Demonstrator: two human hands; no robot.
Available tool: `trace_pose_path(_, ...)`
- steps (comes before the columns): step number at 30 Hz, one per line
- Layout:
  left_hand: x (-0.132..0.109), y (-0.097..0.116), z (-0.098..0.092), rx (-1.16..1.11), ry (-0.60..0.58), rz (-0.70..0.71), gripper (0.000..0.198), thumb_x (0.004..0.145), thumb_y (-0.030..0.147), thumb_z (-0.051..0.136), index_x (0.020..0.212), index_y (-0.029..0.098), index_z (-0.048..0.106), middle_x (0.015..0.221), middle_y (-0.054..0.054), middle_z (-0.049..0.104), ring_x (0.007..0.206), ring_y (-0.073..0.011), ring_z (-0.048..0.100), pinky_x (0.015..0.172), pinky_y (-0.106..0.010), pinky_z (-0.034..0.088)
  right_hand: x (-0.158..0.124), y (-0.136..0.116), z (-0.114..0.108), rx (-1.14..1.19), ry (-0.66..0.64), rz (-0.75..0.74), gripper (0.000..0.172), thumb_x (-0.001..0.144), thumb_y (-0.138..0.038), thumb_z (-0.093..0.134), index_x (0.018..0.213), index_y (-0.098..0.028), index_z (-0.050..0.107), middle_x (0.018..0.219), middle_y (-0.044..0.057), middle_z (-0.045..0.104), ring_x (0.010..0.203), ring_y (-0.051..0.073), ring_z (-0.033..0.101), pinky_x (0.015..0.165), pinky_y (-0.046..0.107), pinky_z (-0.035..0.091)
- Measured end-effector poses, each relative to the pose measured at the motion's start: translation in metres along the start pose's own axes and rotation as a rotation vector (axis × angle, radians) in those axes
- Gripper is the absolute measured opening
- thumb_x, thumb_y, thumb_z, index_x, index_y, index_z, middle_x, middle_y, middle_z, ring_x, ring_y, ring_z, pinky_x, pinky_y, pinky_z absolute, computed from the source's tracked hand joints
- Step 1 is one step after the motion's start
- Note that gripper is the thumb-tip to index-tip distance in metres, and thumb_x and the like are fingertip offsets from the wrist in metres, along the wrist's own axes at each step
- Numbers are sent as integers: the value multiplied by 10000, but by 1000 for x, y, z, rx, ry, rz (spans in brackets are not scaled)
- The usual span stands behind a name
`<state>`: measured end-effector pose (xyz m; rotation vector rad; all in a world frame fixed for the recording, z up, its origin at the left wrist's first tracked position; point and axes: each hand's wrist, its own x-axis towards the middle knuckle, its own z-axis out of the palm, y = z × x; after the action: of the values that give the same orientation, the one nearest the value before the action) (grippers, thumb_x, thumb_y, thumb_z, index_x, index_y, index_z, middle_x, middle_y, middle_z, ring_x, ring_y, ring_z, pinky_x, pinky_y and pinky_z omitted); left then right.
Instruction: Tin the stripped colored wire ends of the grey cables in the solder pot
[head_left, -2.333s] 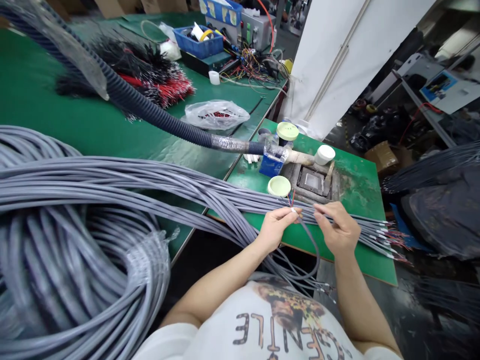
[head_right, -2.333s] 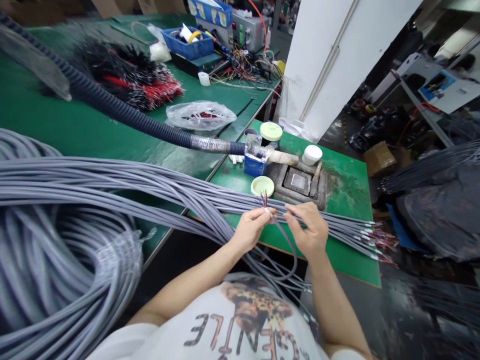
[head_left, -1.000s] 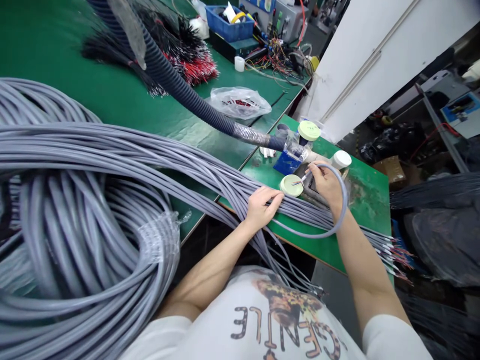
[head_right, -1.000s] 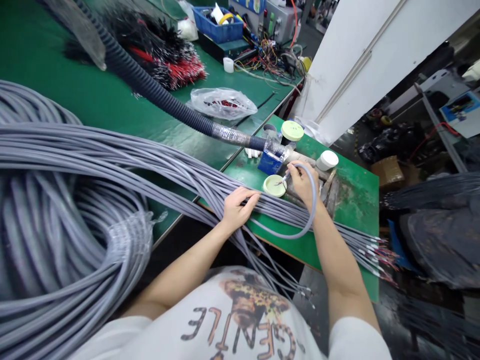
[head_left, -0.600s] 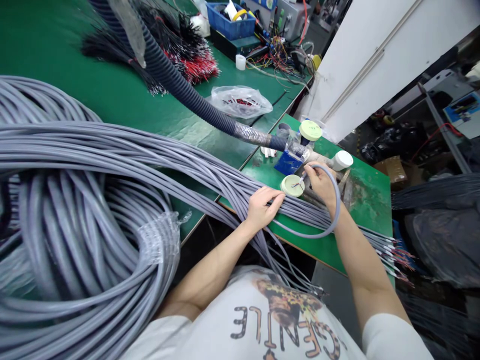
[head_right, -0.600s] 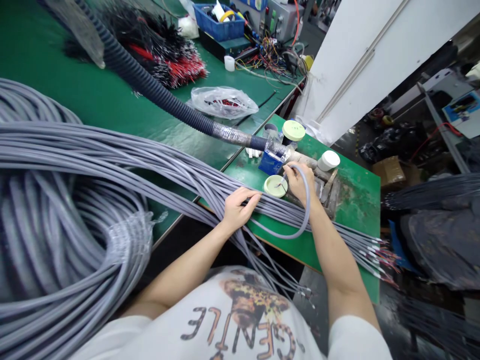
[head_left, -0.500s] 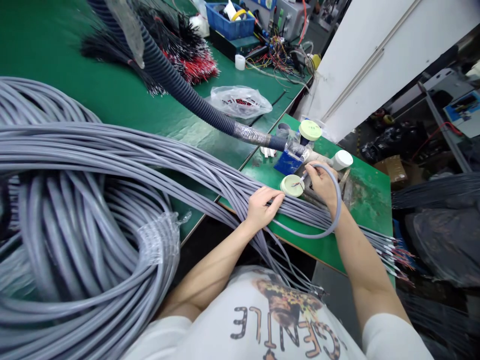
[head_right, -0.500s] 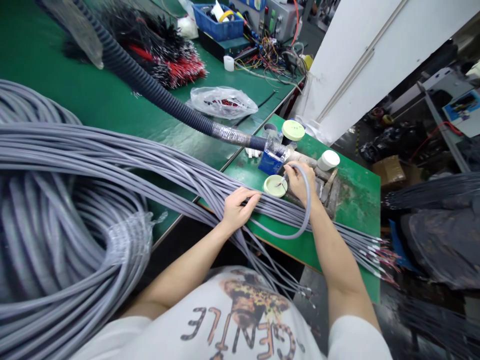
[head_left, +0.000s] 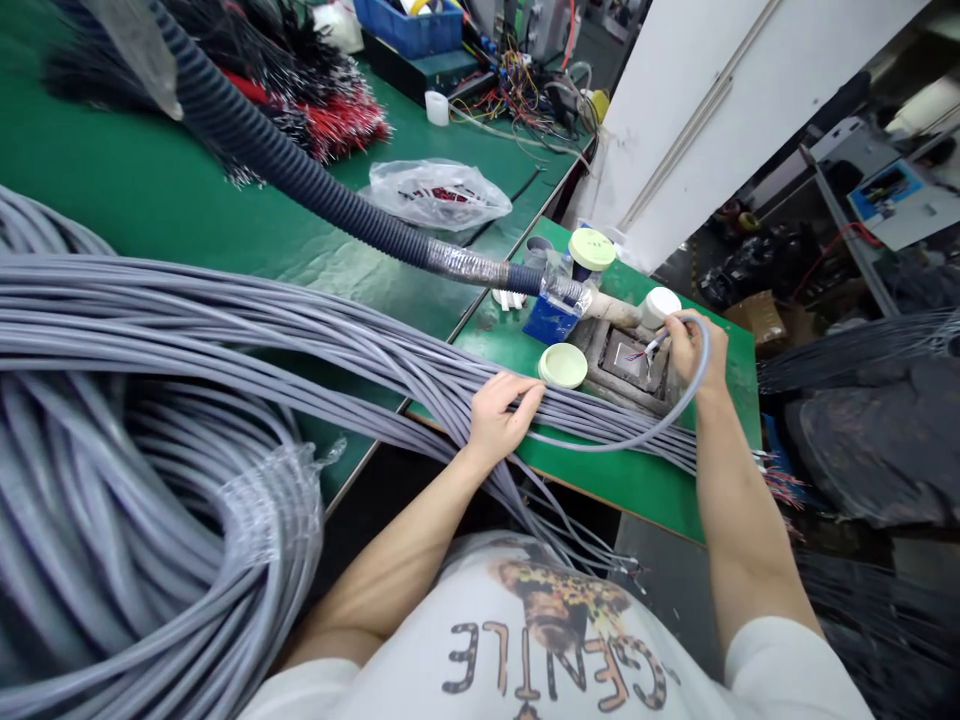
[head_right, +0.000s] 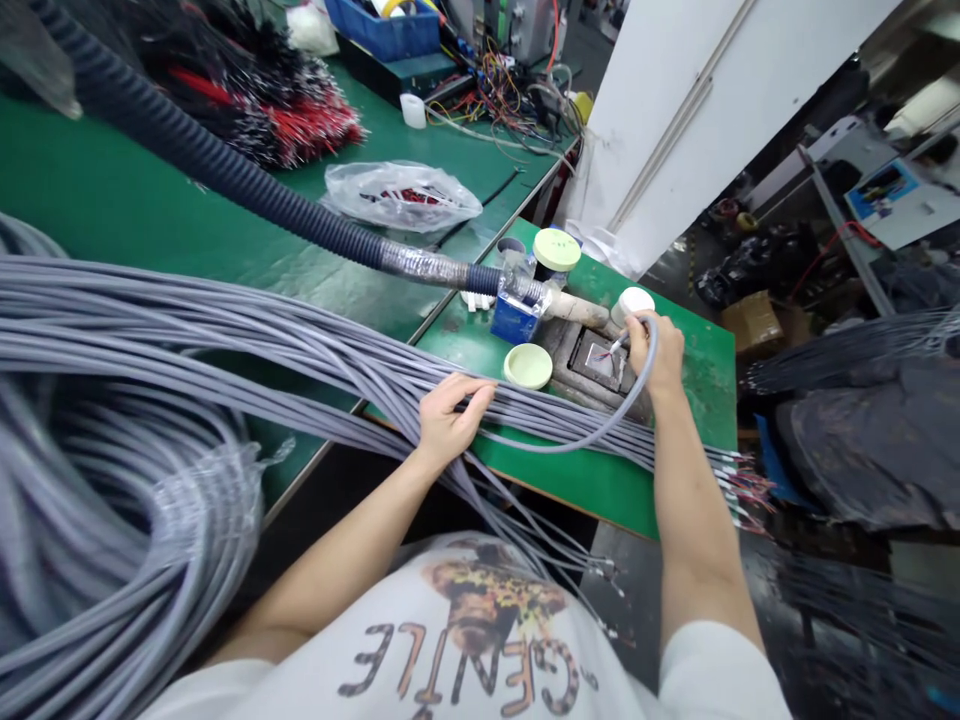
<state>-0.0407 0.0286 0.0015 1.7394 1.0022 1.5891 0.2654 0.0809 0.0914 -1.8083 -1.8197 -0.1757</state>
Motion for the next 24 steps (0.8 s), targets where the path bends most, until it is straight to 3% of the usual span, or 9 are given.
trace_pose_path(7,1,1,0,12,-8,5,127,852,232,597,845,176,711,768,-49,715,695,-156,617,683,-304,487,4,20,13,-61,-23,-23,256,885,-388,493,829,-219,677,756,42,729,780,227,654,738,330,459)
trace_pose_path(19,0,1,1,23,-14,-7,127,855,236,597,851,182,712,760,-43,710,697,-154,616,693,-303,487,5,32,30,-155,-51,-7,263,871,-381,504,759,-209,669,750,65,711,752,238,625,673,322,414)
trace_pose_path(24,0,-3,1,29,-15,-2,145,858,257,592,848,180,714,766,-49,715,696,-155,620,684,-303,489,-1,16,16,-92,-32,-3,243,881,-372,505,803,-219,677,761,52,718,783,236,628,736,346,442)
